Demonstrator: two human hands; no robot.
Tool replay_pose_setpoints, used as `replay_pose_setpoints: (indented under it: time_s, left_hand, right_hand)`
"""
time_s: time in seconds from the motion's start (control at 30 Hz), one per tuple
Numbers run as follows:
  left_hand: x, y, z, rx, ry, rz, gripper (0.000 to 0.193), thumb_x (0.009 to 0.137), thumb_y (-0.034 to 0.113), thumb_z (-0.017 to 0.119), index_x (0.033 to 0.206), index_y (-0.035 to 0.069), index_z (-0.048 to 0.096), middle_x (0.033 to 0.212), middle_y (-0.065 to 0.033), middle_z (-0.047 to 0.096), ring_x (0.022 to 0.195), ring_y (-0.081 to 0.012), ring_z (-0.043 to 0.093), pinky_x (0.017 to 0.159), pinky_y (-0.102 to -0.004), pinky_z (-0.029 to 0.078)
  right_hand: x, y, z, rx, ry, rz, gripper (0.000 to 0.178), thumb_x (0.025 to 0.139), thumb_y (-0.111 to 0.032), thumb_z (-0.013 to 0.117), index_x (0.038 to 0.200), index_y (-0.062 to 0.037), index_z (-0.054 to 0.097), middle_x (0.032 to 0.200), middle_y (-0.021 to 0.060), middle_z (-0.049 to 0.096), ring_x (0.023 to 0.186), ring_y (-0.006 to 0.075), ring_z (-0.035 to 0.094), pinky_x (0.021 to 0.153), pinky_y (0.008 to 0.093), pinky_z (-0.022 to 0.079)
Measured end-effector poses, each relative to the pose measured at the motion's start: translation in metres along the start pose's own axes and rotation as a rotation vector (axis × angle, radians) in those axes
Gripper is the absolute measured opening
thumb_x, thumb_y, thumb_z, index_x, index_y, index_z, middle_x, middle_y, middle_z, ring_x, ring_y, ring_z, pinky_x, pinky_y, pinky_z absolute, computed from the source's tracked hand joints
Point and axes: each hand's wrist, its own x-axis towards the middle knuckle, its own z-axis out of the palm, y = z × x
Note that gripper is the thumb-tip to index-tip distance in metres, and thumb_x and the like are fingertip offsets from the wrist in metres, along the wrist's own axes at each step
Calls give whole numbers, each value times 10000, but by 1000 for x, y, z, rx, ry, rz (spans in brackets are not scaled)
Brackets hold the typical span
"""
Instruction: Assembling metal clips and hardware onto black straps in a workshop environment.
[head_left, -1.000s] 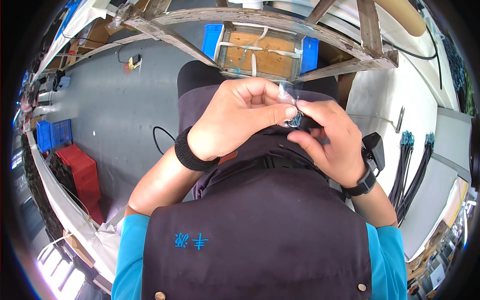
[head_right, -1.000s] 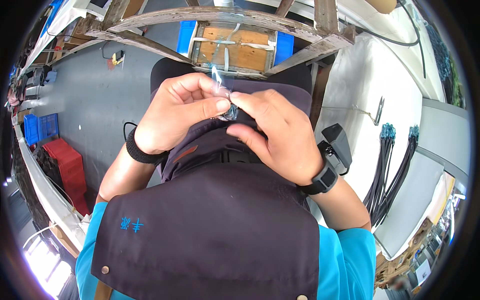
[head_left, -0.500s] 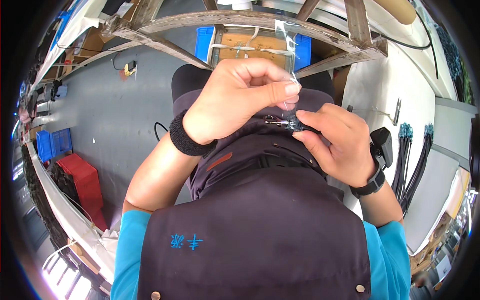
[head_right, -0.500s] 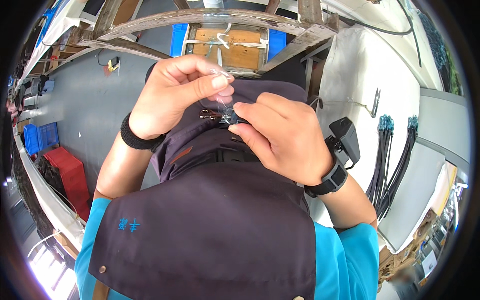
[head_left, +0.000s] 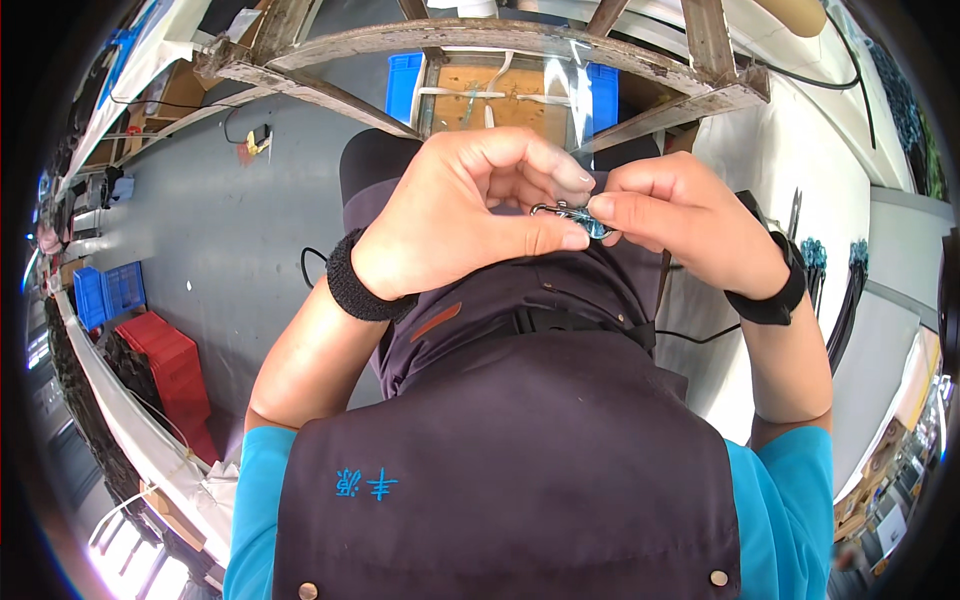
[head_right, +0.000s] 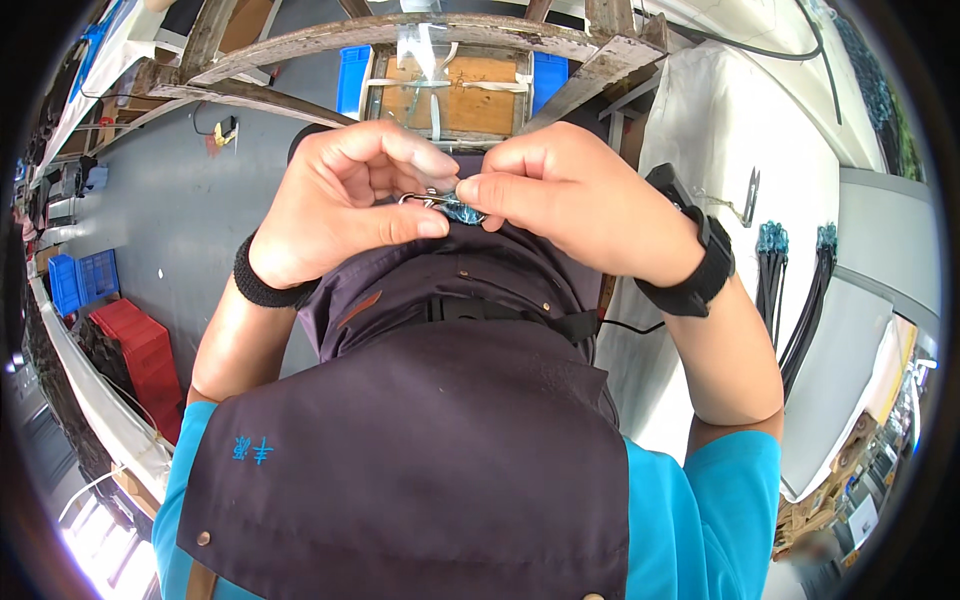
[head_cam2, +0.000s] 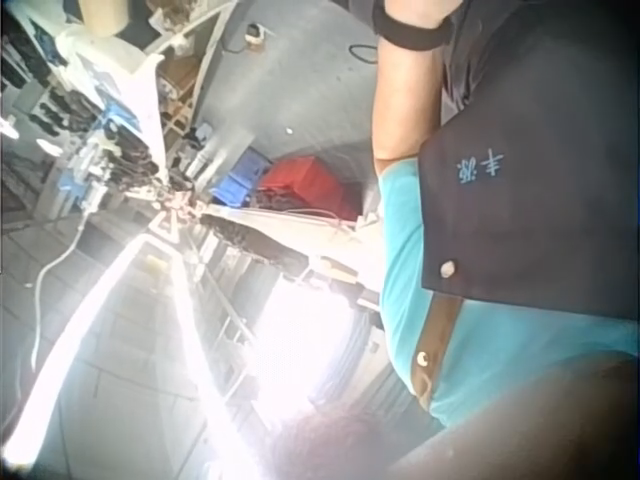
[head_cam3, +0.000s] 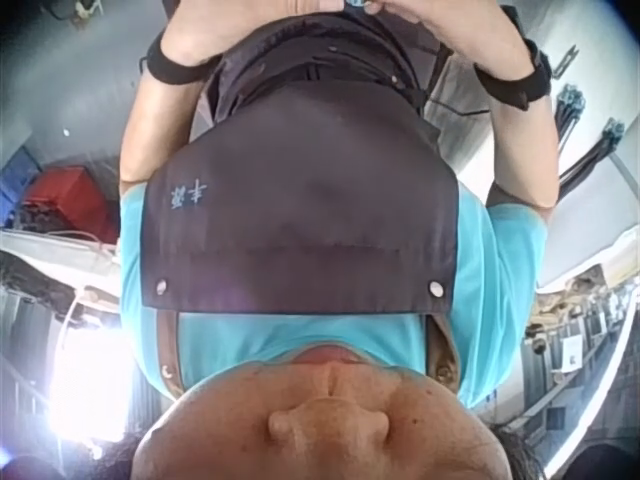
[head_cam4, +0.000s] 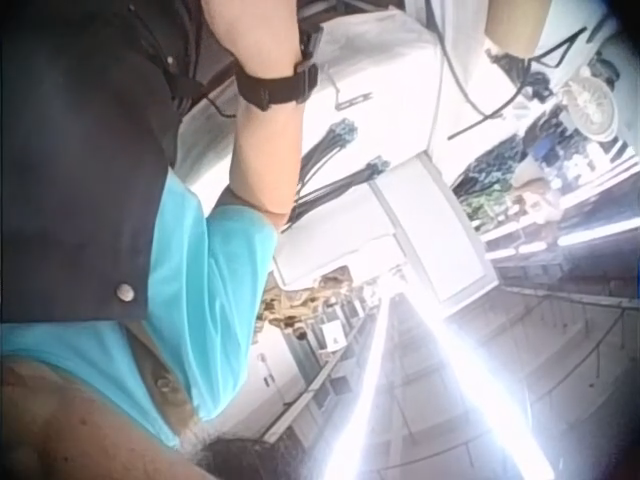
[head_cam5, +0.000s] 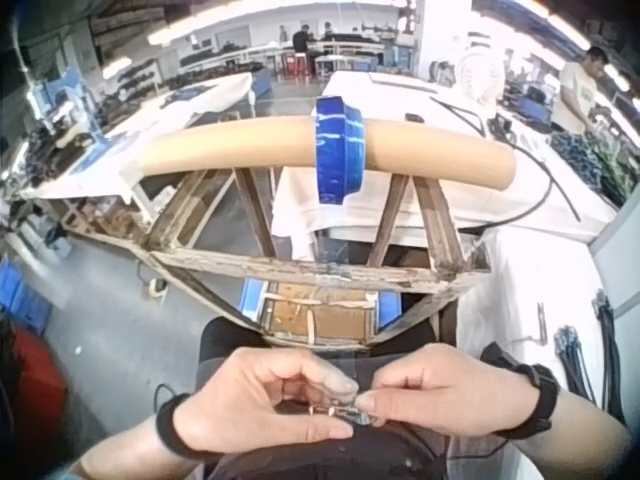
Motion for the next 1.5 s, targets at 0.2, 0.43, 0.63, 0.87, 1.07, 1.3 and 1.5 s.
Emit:
replay_pose_setpoints:
  time_s: [0.2, 0.43, 0.63, 0.87, 1.07, 1.3, 1.5]
  left_hand:
    - [-8, -14, 7, 62, 35, 54, 406, 721, -95, 727, 1090, -26, 572, 1101, -102, 616, 1010, -164, 611, 890, -296, 504]
    - [-11, -18, 15, 52, 267, 18, 176, 819, -26, 671, 987, -15, 620, 942, -92, 660, 856, -140, 654, 761, -256, 546]
    - [-13, -18, 21, -196, 322, -92, 126, 876, 87, 642, 969, 4, 624, 902, -79, 658, 777, -131, 649, 704, -246, 541]
    - [-10, -2, 9, -334, 204, -262, 201, 892, 163, 634, 1015, 5, 616, 937, -93, 652, 822, -150, 646, 732, -271, 537]
    - [-2, -7, 3, -118, 185, -104, 159, 904, 143, 613, 979, 4, 636, 938, -103, 671, 857, -154, 651, 729, -264, 529]
    - [-5, -13, 0, -122, 175, 14, 145, 896, 106, 615, 994, 2, 635, 936, -98, 669, 870, -155, 649, 757, -278, 524]
    - [-14, -20, 1, -104, 88, 155, 311, 775, -41, 705, 1066, -7, 601, 999, -90, 653, 942, -144, 627, 817, -284, 520]
  right_hand:
    - [3, 11, -4, 251, -111, 158, 311, 899, -275, 593, 795, 14, 640, 650, 9, 585, 536, 28, 437, 491, 194, 337]
    - [-1, 11, 3, 185, 1, 157, 275, 886, -267, 632, 936, 3, 620, 707, 47, 596, 630, 66, 553, 545, 190, 421]
    - [-8, 26, 38, -454, 511, -599, 343, 746, -53, 726, 1057, -16, 585, 893, 120, 617, 792, 255, 631, 661, 310, 512]
    - [-7, 26, 35, -364, 434, -559, 93, 806, -67, 678, 861, -12, 626, 700, 86, 590, 598, 208, 555, 534, 289, 421]
    - [-10, 17, 27, -210, 243, -303, 186, 885, -135, 608, 758, -2, 583, 615, 53, 516, 568, 115, 450, 510, 263, 370]
    - [0, 12, 15, 40, 59, -125, 277, 915, -210, 566, 732, -2, 574, 621, -17, 511, 605, 44, 420, 536, 235, 359]
    - [3, 4, 7, 258, -52, 135, 300, 902, -291, 590, 754, -31, 611, 598, -63, 460, 548, 21, 359, 494, 199, 285]
